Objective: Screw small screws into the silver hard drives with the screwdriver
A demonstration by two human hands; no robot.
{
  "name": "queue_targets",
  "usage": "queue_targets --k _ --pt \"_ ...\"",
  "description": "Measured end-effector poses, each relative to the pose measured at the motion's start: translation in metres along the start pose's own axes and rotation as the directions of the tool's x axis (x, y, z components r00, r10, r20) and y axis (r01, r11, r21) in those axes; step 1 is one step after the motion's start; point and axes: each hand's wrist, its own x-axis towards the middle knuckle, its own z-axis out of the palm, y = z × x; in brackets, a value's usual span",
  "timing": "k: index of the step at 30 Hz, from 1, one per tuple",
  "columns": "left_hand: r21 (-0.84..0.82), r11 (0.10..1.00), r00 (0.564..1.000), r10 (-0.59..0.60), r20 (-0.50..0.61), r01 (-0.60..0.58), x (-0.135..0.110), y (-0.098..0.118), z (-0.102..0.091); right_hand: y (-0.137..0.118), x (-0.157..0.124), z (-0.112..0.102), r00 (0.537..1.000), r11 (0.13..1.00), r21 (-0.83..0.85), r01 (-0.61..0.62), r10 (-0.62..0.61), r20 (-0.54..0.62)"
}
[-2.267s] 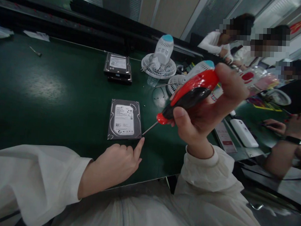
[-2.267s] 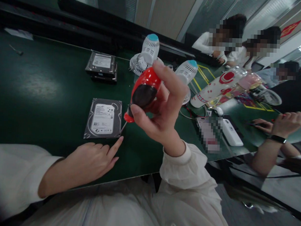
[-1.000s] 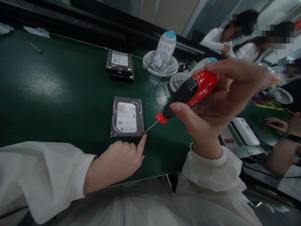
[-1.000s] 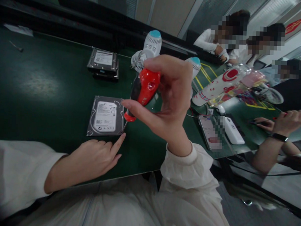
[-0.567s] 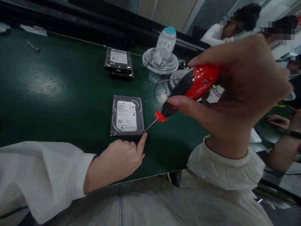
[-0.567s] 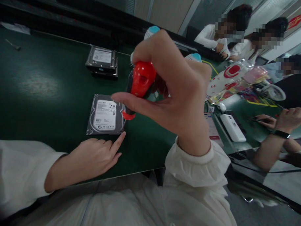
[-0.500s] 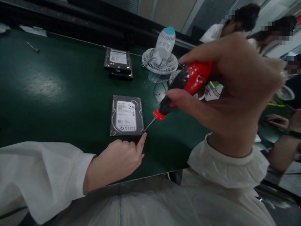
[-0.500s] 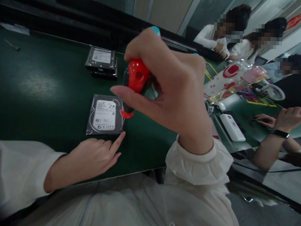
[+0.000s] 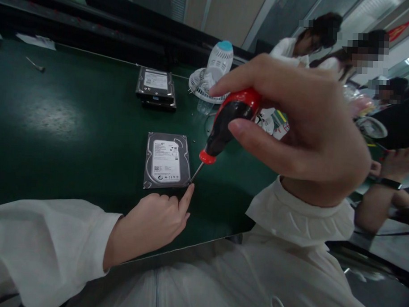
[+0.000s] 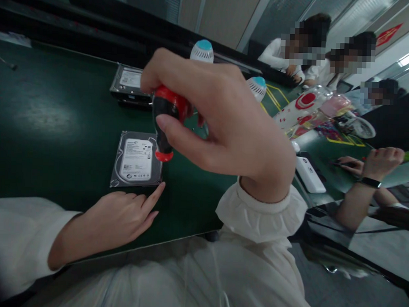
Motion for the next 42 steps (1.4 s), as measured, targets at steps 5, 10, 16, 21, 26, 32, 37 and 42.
queue_targets --k 5,10,16,21,26,32,37,42 --pt "-0.003 1.0 1.0 0.013 0.01 -0.013 -0.0002 -0.0007 -0.0027 0.0059 -0.0018 0.0002 0.989 0.998 -0.039 -0.043 0.038 -0.14" --pt "-0.004 1.0 1.0 0.012 0.024 -0.012 0.0007 -0.001 -0.0044 0.0037 0.0017 0.0044 0.994 0.994 0.072 0.077 -0.071 -0.08" --pt "0.016 1.0 1.0 0.003 0.027 -0.004 -0.0001 0.0 -0.0007 0.0016 0.0007 0.0073 0.985 0.999 -0.015 -0.044 0.041 -0.165" --pt "0.049 0.998 1.0 0.029 -0.008 -0.029 -0.0013 0.0006 0.002 0.0018 0.0005 0.0066 1.0 1.0 0.005 0.007 -0.007 -0.027" --pt "0.031 0.999 1.0 0.026 0.001 -0.026 -0.0023 -0.0007 0.0011 0.0044 -0.0006 0.0089 0.992 0.996 -0.044 -0.077 0.072 -0.102" --pt "0.052 0.998 1.0 0.028 -0.007 -0.028 -0.0013 -0.001 -0.0007 0.0059 -0.0022 0.0072 0.999 0.999 0.041 -0.001 0.002 -0.043" --pt "0.036 0.999 0.999 0.018 0.026 -0.019 0.001 -0.0002 -0.0034 0.0081 -0.0054 0.0048 0.996 0.999 0.008 -0.051 0.052 -0.069" --pt "0.037 0.999 1.0 0.006 0.027 -0.007 0.0007 0.0005 -0.0044 0.0084 -0.0055 -0.0002 0.999 0.995 0.096 0.024 -0.021 -0.029"
